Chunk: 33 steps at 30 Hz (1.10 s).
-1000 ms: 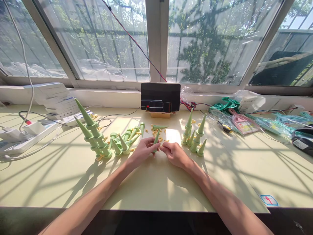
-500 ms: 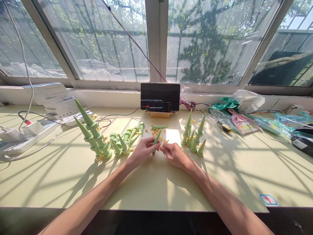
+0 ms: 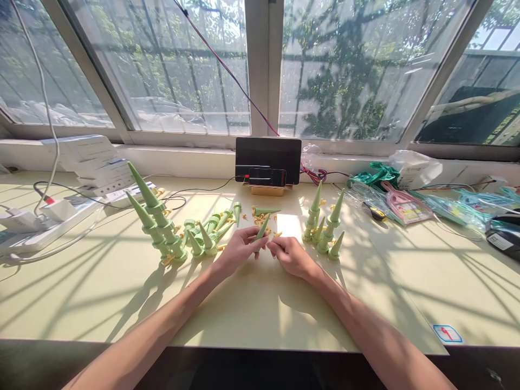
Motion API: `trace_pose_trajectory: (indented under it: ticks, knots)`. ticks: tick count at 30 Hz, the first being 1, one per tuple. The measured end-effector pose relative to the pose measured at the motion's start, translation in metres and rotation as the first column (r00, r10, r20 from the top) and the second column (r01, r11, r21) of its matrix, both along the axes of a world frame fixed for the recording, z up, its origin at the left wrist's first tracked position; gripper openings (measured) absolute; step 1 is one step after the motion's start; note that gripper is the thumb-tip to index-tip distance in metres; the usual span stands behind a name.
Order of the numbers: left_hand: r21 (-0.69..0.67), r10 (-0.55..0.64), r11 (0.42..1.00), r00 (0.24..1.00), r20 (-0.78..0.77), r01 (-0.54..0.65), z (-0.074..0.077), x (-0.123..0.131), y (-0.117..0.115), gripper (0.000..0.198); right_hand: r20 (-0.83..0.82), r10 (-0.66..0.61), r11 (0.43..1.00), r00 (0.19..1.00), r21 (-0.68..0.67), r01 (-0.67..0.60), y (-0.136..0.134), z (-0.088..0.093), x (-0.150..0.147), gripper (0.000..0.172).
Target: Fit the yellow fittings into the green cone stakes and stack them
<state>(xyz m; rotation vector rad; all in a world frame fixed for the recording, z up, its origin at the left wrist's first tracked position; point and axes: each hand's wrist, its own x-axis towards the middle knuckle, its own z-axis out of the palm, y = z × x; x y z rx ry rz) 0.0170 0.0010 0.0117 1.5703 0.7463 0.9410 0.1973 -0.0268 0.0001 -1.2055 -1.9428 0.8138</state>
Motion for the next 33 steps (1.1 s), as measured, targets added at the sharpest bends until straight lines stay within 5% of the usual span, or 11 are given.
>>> trace_pose_trajectory:
  ticks: [33]
  knots:
    - [0.053,0.035,0.998,0.999,-0.011,-0.034,0.001,0.001,0.0,0.03,-0.381,-0.009,0.933,0.924,-0.336,-0.129,0.003,-0.008,-0.002,0.05]
